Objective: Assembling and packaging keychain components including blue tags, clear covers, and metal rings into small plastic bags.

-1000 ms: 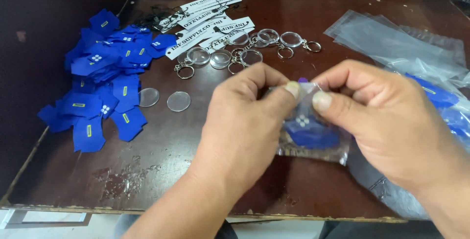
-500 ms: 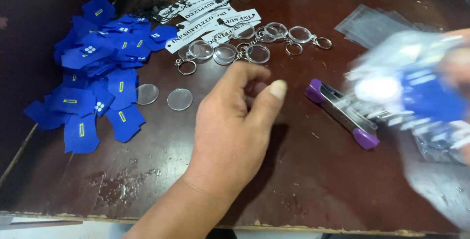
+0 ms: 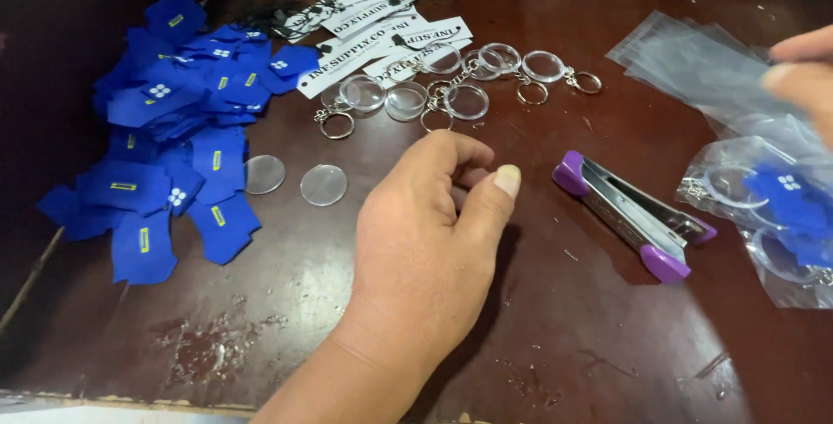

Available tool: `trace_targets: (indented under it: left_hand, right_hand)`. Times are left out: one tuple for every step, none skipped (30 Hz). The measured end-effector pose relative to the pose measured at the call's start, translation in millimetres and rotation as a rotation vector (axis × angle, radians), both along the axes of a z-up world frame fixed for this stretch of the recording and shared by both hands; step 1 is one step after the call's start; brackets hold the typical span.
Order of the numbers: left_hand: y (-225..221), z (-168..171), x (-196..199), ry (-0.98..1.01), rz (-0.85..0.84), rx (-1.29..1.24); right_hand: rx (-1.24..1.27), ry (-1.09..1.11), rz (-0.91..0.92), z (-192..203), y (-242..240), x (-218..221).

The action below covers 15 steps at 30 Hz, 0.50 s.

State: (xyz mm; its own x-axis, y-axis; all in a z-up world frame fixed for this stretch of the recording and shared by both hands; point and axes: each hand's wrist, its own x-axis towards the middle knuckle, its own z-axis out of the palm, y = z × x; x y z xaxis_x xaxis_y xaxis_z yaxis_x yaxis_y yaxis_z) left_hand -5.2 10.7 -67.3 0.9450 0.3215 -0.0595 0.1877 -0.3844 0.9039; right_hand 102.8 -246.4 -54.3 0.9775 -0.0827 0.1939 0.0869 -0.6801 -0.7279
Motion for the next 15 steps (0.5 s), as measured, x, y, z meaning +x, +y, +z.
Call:
trace_targets:
  left_hand:
    - [0,-1,-1,-0.002,0.004,0.000]
    - [0,-2,-1,-0.026,0.008,0.000]
    - [0,-4,-1,-0.050,0.012,0.000]
    - [2,-3,-1,-0.048,0.022,-0.003]
    - [3,-3,-2,-0.048,0.019,-0.012]
    - [1,-2,-1,-0.046,0.003,-0.021]
    - [1,-2,-2,-0.041,-0.001,-0.024]
    - [1,1,-1,-0.009,-0.004,-0.015]
    - [1,3,-1,0.023,-0.008,-0.007]
    - [1,1,-1,0.023,-0.005,-0.010]
    - [1,-1,-1,-0.014,-0.009,0.008]
    - [2,-3,-1,-0.048,-0.015,0.028]
    - [2,-3,-2,-0.045,-0.014,0.027]
    - [2,-3,-2,-0.045,-0.013,0.026]
    - [2,-3,-2,-0.045,-0.012,0.025]
  right_hand:
    - [0.000,-0.002,0.004,-21,-41,78]
    - [-0.195,-0.068,0.014,-57,-93,141]
    - [-0.387,-0.133,0.026,-108,-148,188]
    - [-0.389,-0.132,0.037,-106,-147,190]
    - [-0.388,-0.127,0.049,-104,-146,192]
    - [-0.386,-0.117,0.048,-103,-151,191]
    - [-0.388,-0.112,0.046,-99,-147,188]
    - [-0.448,-0.096,0.029,-93,-144,185]
    - [-0.506,-0.079,0.011,-86,-140,182]
    - [-0.509,-0.080,0.015,-86,-139,177]
    - [-0.493,-0.107,-0.019,-87,-137,173]
    - [-0.476,-0.131,-0.054,-88,-136,168]
    - [-0.478,-0.129,-0.052,-86,-134,164]
    - [-0.500,-0.105,-0.076,-83,-133,161]
    - [-0.522,-0.081,-0.099,-80,-132,157]
